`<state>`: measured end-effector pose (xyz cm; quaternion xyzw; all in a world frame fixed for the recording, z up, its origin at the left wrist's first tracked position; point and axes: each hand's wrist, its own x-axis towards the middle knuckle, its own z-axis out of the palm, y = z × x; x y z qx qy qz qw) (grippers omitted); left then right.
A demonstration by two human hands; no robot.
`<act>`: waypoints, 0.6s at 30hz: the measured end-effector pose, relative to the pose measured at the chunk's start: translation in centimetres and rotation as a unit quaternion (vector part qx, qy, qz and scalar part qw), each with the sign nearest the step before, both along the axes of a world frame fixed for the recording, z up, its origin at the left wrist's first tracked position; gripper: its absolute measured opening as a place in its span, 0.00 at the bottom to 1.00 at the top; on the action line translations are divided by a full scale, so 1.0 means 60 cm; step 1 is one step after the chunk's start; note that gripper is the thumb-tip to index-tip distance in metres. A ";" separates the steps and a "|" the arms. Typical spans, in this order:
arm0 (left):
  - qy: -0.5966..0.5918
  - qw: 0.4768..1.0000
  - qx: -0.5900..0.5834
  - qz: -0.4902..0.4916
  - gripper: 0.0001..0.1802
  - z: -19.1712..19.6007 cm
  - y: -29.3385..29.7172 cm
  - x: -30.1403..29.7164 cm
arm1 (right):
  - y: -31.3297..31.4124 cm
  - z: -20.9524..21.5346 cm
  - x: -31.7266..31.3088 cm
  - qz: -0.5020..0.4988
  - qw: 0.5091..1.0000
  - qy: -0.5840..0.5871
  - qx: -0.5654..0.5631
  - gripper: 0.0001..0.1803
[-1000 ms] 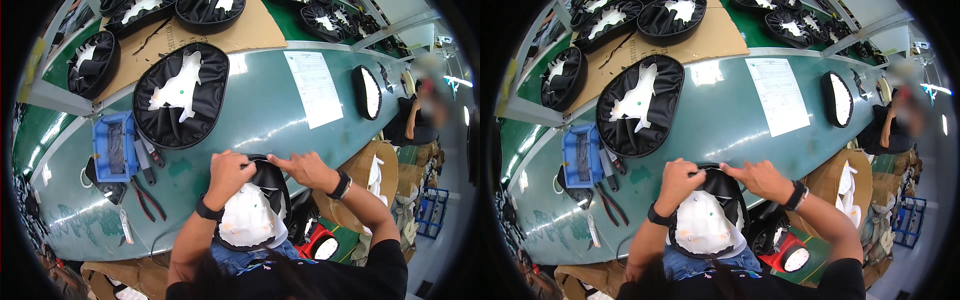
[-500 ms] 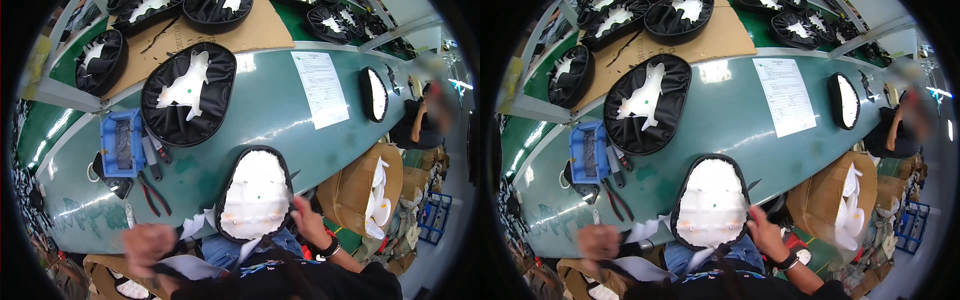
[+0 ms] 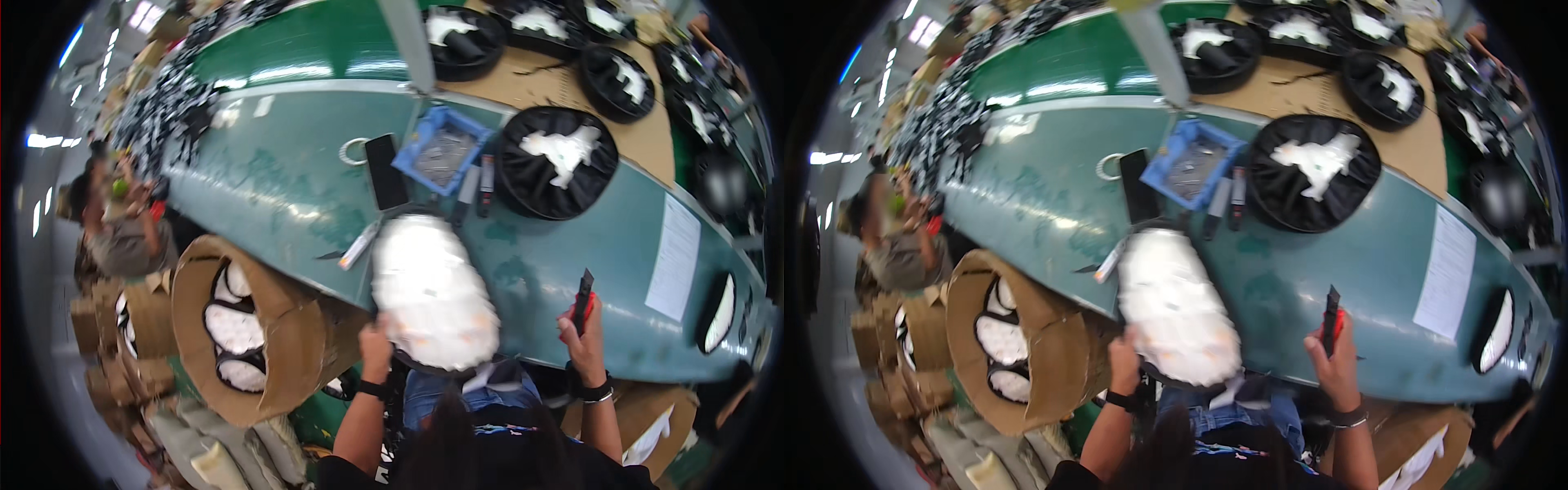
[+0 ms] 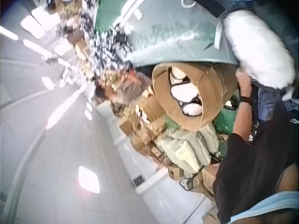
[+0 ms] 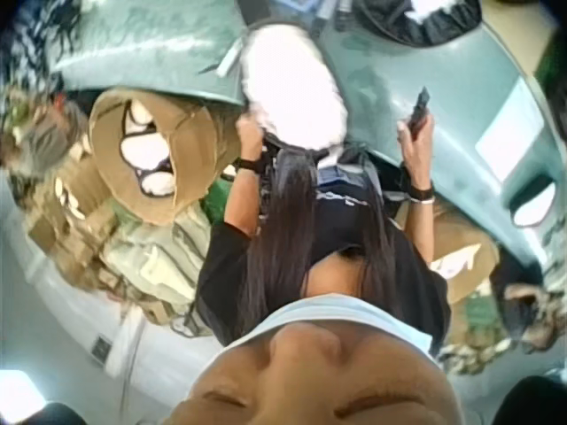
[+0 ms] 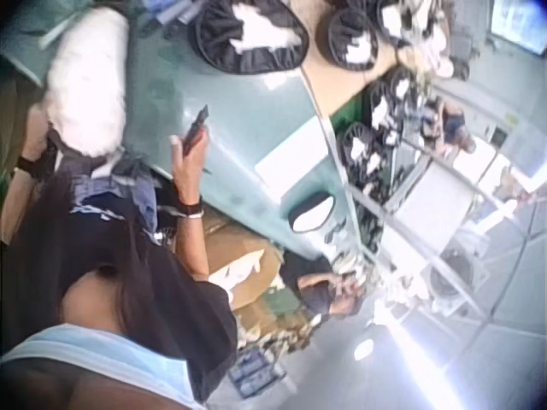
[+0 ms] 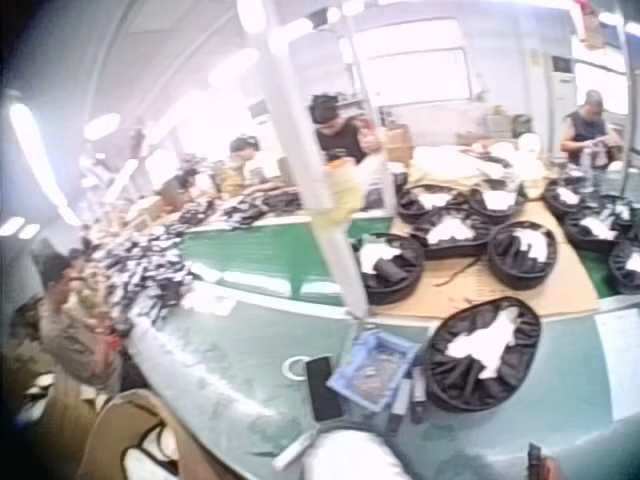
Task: The recorder is shown assembling bicycle seats by stretching and trimming the black cover over the padded seat base at a factory workbench.
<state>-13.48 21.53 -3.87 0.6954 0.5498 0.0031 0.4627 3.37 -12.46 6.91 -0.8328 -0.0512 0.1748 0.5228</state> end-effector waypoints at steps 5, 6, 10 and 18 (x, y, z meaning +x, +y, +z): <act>-0.423 0.816 0.015 0.393 0.25 0.042 0.184 -0.129 | -0.014 -0.021 0.016 -0.080 0.996 0.040 0.002 0.20; -0.342 0.832 -0.005 0.436 0.29 0.035 0.229 -0.191 | -0.024 -0.015 0.021 -0.091 0.994 0.053 -0.019 0.21; -0.242 0.933 0.000 0.268 0.16 0.040 0.183 -0.089 | -0.091 -0.059 0.046 -0.119 0.989 0.029 -0.087 0.20; -0.201 0.853 0.102 -0.471 0.19 0.049 -0.258 0.331 | -0.360 -0.142 0.302 -0.500 0.862 -0.084 0.023 0.11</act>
